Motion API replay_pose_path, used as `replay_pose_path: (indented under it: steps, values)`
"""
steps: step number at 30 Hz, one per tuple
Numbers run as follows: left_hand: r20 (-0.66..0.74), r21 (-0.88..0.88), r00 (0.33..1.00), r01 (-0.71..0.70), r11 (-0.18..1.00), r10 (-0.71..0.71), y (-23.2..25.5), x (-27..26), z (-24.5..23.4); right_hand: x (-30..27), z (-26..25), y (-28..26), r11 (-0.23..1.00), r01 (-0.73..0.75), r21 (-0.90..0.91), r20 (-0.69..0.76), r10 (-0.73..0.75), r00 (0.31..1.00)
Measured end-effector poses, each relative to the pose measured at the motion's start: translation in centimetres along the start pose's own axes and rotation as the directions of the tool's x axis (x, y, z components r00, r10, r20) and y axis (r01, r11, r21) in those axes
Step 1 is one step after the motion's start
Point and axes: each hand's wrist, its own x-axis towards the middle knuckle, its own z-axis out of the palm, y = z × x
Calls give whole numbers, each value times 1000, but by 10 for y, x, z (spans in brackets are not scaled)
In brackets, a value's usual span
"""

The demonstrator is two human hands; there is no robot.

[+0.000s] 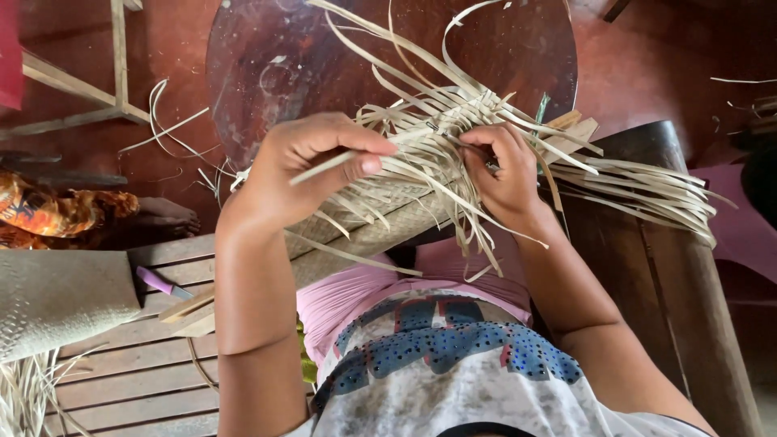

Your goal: Weaving natural fiber strands into a structured object.

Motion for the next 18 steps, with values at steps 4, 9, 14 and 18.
replay_pose_path:
  steps: [4, 9, 14, 18]
  values:
    - [-122, 249, 992, -5, 969, 37, -9, 4, 6, -1, 2, 4, 1000, 16, -19, -21, -16, 1000]
    - [28, -165, 999, -27, 986, 33, -34, 22, 25, 5, -5, -9, 999, -51, -11, 21, 52, 998]
    - [-187, 226, 883, 465, 856, -430, -28, 35, 31, 3, 3, 4, 989, -76, 128, -104, 90, 991]
    - [-275, 504, 862, 507, 700, -426, -57, 27, 31, 5, 2, -4, 981, -105, 162, -81, 120, 989]
